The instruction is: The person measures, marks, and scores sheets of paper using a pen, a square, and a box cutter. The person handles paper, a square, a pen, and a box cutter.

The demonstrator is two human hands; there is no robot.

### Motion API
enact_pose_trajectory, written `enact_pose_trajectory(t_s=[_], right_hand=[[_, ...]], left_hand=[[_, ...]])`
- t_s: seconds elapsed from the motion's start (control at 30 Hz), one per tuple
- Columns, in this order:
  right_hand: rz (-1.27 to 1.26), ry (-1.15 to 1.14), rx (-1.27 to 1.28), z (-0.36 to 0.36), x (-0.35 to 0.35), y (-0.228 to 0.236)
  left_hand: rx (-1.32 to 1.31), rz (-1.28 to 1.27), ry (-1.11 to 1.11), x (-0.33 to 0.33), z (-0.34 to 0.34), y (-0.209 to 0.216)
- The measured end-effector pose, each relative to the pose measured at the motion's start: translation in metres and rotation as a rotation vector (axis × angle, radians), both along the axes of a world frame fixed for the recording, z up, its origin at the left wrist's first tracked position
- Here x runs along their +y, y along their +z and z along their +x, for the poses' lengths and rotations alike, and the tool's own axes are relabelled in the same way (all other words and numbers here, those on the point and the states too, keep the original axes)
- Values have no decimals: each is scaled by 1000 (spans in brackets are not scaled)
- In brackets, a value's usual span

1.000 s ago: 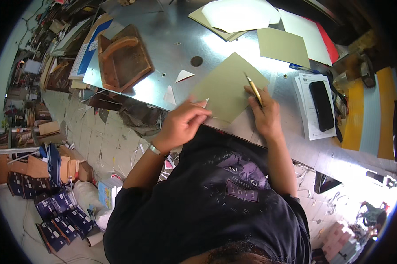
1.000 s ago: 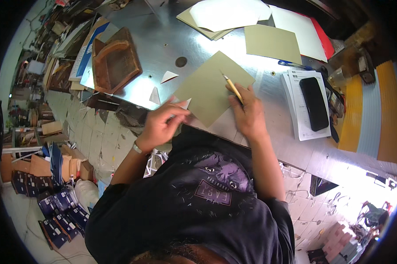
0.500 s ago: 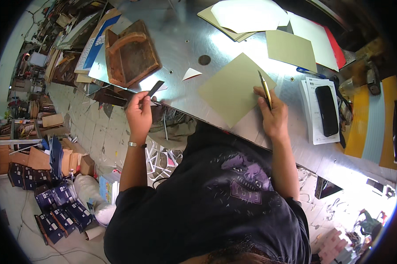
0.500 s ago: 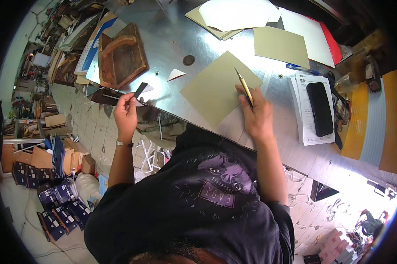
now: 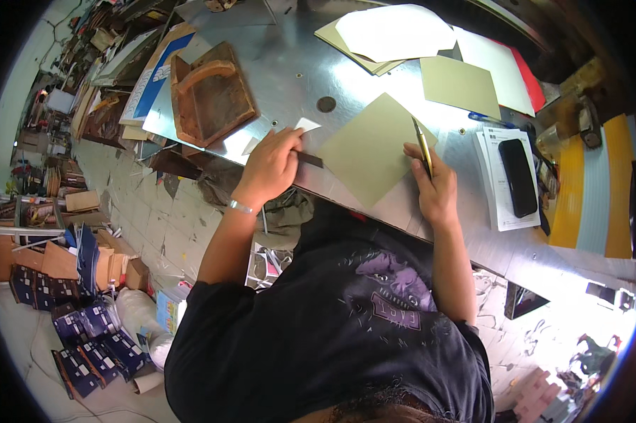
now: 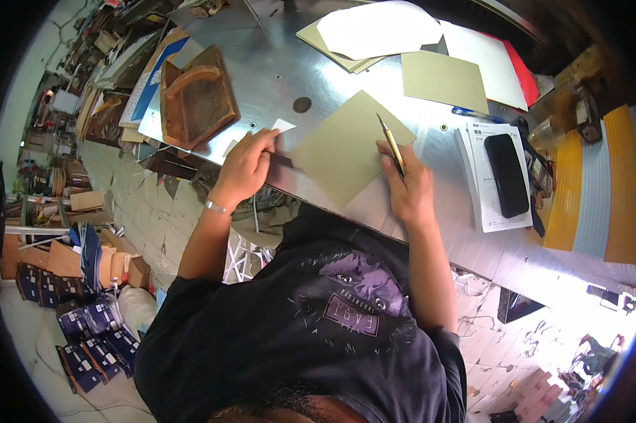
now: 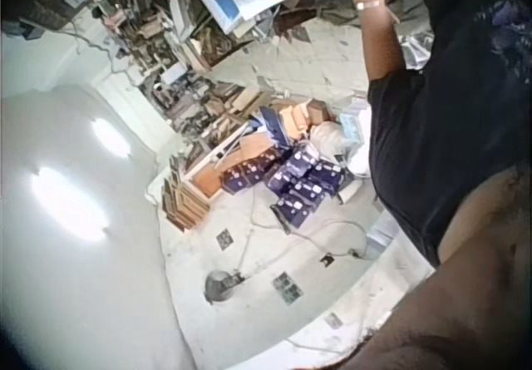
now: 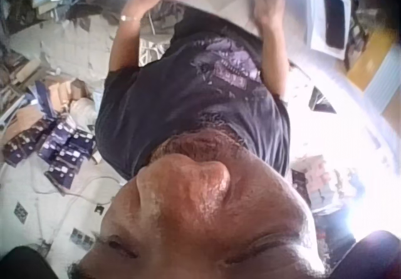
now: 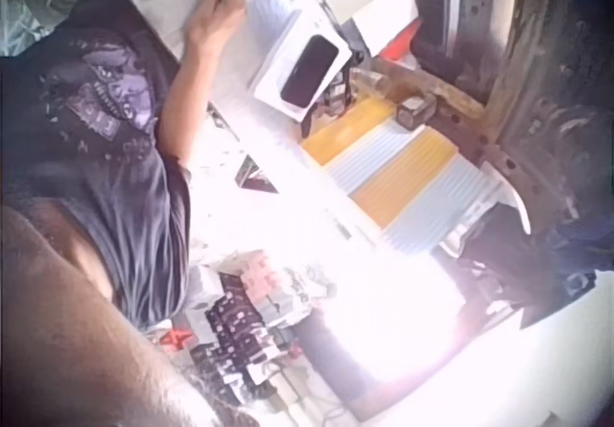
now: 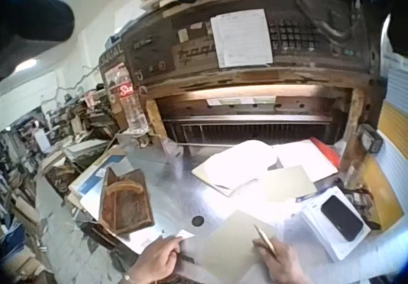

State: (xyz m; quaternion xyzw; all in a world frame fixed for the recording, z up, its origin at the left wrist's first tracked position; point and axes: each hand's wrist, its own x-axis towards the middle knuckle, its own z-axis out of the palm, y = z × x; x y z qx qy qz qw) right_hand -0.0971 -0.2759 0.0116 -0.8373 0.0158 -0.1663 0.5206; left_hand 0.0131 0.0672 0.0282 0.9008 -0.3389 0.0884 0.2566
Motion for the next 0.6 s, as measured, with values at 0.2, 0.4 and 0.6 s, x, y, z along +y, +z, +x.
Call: enact_pose_trajectory(t_s=[0.2, 0.4, 0.6], right_hand=[[24, -21, 37, -5, 3, 2], [-220, 3, -34, 0, 11, -4], [-330, 41, -166, 38, 21, 16]], left_hand=[[95, 15, 341, 83, -37, -1], [62, -189, 530, 95, -55, -4], [86, -239, 423, 28, -5, -17]])
